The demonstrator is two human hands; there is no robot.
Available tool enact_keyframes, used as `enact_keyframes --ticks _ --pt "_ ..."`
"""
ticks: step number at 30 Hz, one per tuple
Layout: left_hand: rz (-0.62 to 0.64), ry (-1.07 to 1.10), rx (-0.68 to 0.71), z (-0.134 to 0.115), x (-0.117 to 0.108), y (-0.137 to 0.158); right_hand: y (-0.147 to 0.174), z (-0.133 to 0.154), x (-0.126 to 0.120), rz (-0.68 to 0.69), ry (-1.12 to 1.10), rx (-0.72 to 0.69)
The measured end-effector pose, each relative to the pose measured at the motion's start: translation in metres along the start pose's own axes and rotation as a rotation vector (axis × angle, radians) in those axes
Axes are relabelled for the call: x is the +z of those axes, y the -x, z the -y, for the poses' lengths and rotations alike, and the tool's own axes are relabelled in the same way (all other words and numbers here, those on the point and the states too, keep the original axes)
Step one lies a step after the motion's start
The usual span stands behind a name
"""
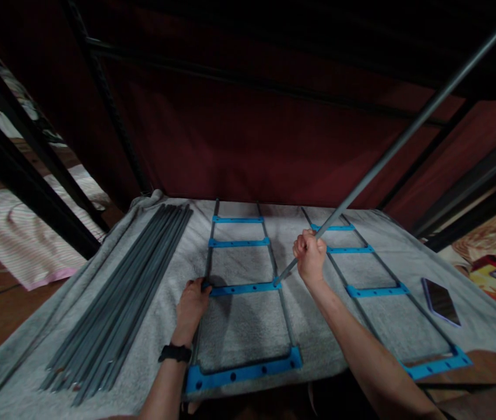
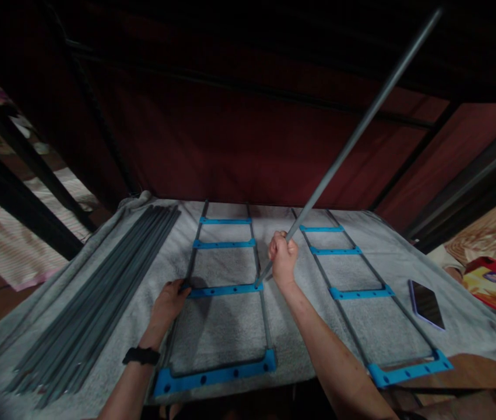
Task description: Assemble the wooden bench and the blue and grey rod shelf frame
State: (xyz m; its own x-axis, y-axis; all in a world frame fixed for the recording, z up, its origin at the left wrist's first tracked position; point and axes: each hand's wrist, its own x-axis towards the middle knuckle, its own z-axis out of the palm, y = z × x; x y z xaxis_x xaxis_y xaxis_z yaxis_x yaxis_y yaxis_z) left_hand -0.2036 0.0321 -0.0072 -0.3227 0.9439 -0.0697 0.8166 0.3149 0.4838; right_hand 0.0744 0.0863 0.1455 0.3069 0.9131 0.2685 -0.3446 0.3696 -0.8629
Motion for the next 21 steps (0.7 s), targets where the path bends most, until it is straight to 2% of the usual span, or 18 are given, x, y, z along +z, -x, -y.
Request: enact_keyframes --ticks 21 --pt "0.012 -0.015 0.012 -0.003 -0.003 0.001 0.018 -0.001 0.0 0.084 0.029 -0.015"
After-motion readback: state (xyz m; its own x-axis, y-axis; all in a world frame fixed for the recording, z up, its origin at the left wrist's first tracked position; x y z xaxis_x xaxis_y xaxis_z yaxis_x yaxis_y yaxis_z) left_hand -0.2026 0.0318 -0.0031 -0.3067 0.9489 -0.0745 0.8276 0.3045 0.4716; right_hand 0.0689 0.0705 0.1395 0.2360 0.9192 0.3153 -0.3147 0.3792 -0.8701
